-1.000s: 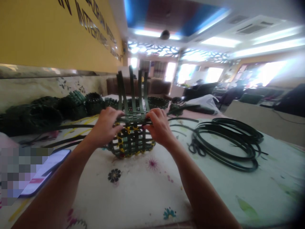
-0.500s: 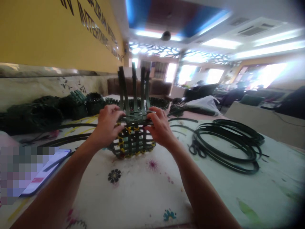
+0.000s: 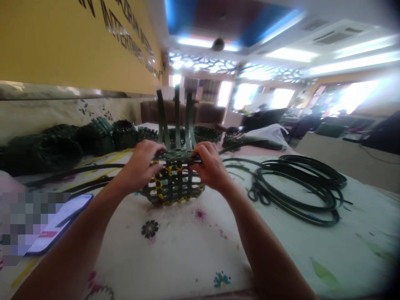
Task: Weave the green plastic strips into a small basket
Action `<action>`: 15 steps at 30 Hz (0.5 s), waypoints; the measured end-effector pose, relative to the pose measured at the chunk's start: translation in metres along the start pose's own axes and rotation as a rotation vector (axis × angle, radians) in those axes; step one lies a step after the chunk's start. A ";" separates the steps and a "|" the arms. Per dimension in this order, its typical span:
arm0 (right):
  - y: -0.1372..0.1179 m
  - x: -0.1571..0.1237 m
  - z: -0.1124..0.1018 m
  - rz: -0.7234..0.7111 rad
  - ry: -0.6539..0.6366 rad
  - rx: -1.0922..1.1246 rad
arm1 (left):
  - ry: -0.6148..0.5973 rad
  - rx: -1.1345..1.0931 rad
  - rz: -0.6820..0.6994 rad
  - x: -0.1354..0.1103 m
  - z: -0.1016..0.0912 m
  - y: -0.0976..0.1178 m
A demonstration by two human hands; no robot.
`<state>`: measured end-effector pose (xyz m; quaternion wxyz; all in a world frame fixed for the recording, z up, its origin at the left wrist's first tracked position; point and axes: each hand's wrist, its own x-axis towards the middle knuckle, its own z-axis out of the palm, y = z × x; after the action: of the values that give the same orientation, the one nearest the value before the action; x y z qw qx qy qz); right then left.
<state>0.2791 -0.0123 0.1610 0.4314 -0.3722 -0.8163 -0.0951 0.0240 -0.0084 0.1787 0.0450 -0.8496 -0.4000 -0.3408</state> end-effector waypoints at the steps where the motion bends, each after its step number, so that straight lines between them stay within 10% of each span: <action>1: 0.000 0.000 0.000 -0.008 0.002 0.004 | 0.007 0.000 -0.002 0.000 0.001 0.000; 15: 0.000 -0.002 0.000 -0.056 -0.017 0.001 | -0.029 0.007 -0.017 -0.001 -0.004 0.005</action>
<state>0.2799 -0.0129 0.1598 0.4218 -0.3495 -0.8302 -0.1036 0.0252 -0.0143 0.1816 0.0396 -0.8508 -0.4090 -0.3275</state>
